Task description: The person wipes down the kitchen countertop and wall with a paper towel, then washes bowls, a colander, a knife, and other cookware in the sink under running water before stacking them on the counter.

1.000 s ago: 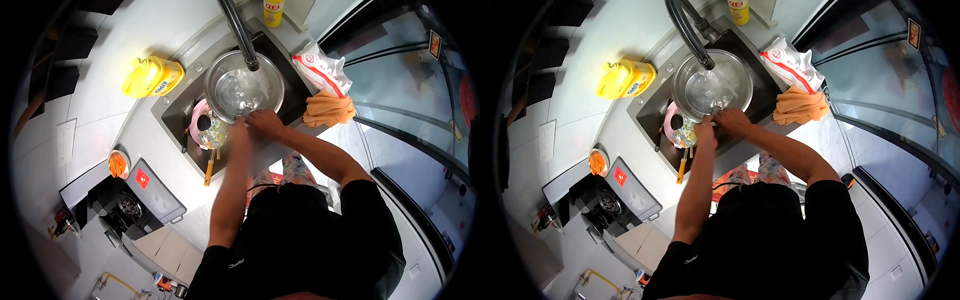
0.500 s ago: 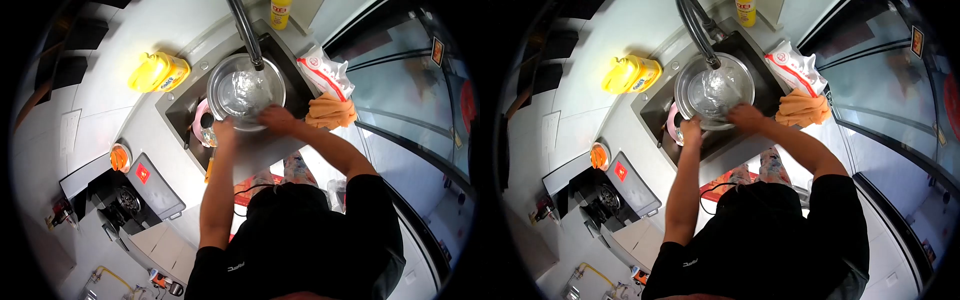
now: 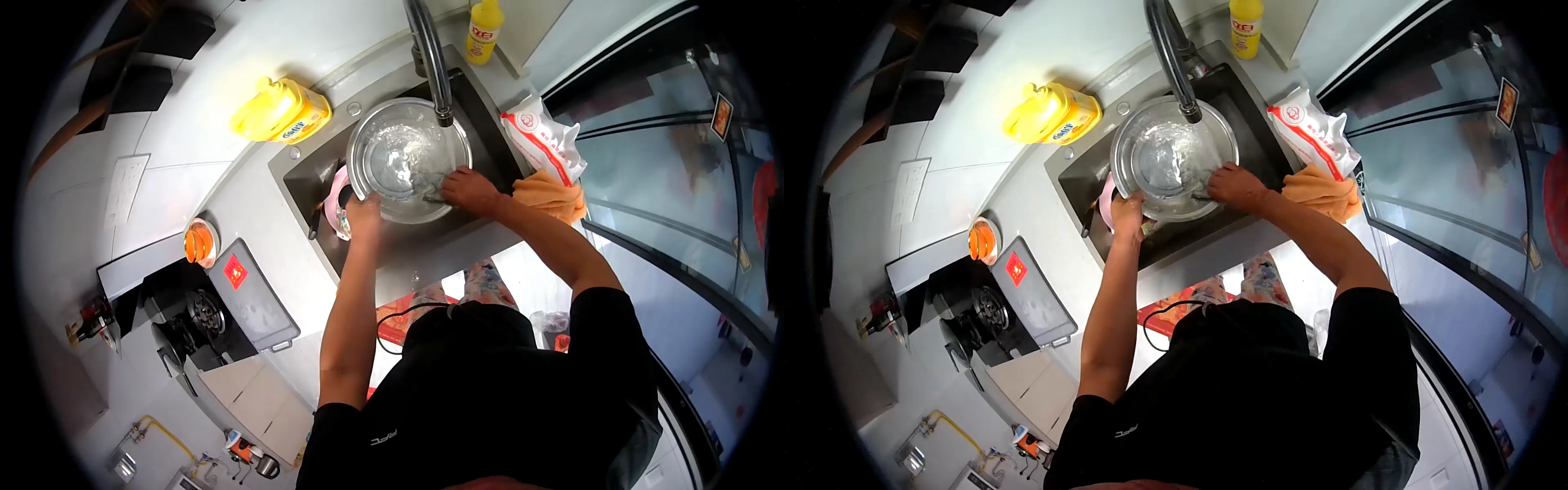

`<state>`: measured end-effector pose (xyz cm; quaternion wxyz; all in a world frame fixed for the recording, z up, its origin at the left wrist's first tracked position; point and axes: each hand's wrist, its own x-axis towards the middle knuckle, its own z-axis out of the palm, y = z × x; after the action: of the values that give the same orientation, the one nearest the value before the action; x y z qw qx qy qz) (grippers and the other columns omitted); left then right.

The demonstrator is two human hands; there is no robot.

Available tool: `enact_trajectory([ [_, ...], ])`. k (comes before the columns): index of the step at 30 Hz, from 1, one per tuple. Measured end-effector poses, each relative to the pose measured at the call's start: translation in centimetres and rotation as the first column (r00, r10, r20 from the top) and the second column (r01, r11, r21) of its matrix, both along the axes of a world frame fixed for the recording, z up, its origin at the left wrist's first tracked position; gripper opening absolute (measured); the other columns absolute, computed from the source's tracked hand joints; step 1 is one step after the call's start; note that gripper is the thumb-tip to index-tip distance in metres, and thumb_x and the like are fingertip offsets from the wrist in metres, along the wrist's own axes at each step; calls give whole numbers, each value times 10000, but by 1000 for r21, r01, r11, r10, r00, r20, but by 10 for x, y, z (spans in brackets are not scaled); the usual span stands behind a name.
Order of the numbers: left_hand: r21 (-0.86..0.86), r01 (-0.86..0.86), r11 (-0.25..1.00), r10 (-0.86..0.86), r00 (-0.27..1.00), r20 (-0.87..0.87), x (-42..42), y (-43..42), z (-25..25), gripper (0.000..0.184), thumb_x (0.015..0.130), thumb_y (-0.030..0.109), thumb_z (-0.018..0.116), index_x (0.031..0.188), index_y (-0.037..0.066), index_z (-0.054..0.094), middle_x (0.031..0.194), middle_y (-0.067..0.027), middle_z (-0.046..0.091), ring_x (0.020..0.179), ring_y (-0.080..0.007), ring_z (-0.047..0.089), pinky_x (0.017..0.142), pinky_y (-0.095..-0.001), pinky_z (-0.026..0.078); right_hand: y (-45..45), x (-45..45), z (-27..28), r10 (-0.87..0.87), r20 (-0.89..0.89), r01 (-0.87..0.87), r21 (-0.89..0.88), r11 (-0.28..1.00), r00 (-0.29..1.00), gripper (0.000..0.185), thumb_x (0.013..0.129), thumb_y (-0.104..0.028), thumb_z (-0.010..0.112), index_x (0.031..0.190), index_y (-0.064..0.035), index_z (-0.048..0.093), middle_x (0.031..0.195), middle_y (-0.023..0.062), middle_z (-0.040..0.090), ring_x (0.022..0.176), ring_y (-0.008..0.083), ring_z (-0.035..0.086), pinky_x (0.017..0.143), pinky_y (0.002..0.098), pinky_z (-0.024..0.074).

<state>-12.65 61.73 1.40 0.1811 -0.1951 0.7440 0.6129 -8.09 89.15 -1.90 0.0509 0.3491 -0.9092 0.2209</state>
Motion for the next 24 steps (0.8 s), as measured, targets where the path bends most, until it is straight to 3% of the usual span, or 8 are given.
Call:
enact_trajectory([
  [3, -25, -161, 987, 162, 987, 10, 16, 20, 10, 236, 870, 104, 582, 1084, 5, 600, 977, -146, 658, 813, -239, 677, 629, -407, 602, -21, -6, 14, 14, -57, -14, 11, 1000, 998, 115, 794, -168, 611, 898, -119, 612, 912, 31, 612, 926, 222, 621, 823, 376, 492],
  [6, 221, 52, 974, -21, 990, -137, 45, 14, -81, 232, 873, 104, 591, 1088, 16, 587, 982, -141, 651, 847, -245, 673, 654, -408, 606, -55, 4, 27, -67, 30, 70, -109, 992, 997, 112, 800, -167, 599, 896, -113, 617, 893, 35, 612, 913, 230, 624, 804, 375, 494],
  [7, 132, 103, 986, -92, 992, -89, 38, 15, -80, 235, 867, 105, 594, 1084, 14, 584, 969, -134, 650, 819, -250, 672, 643, -411, 609, -51, 4, 32, -69, 19, 71, -102, 992, 997, 112, 800, -167, 599, 896, -113, 617, 893, 35, 612, 913, 230, 624, 804, 375, 494],
  [10, 54, 71, 996, -73, 996, 41, 28, -3, -48, 256, 844, 105, 595, 1082, 10, 590, 942, -114, 650, 730, -239, 662, 572, -384, 591, -40, 16, 34, -124, 154, 135, -66, 989, 980, 132, 792, -166, 611, 909, -107, 619, 881, 47, 613, 901, 242, 625, 822, 378, 488],
  [13, 108, 18, 994, -23, 998, 52, 0, 14, 59, 354, 832, 85, 592, 1173, -9, 575, 896, -103, 649, 658, -194, 643, 473, -315, 537, -1, -1, 9, 6, 93, -1, -57, 998, 996, 170, 784, -168, 624, 942, -106, 611, 921, 50, 610, 931, 249, 621, 856, 389, 478],
  [18, -308, 150, 940, -161, 987, -10, -17, 32, 102, 389, 869, 158, 554, 1229, 10, 557, 861, -123, 670, 693, -238, 668, 523, -339, 536, -18, -9, -3, 12, -16, -14, -99, 995, 1000, 290, 776, -152, 645, 1062, -117, 614, 1045, 37, 600, 1024, 240, 606, 899, 393, 475],
  [20, -716, 320, 621, -388, 919, 74, -26, 33, 111, 601, 845, 192, 595, 1365, -70, 448, 1172, -264, 653, 1027, -409, 659, 945, -470, 498, -31, -6, -2, -3, 3, 3, -136, 991, 1000, 307, 773, -149, 654, 1077, -117, 623, 1041, 48, 606, 1013, 245, 609, 887, 386, 486],
  [24, -890, 306, 337, -523, 847, 94, -40, 50, 126, 611, 853, 227, 621, 1350, -89, 458, 1410, -272, 496, 1037, -420, 654, 931, -467, 515, -58, 19, 18, -87, 306, 174, -270, 947, 948, 317, 772, -106, 667, 1089, -89, 660, 1048, 100, 643, 999, 287, 629, 859, 384, 521],
])
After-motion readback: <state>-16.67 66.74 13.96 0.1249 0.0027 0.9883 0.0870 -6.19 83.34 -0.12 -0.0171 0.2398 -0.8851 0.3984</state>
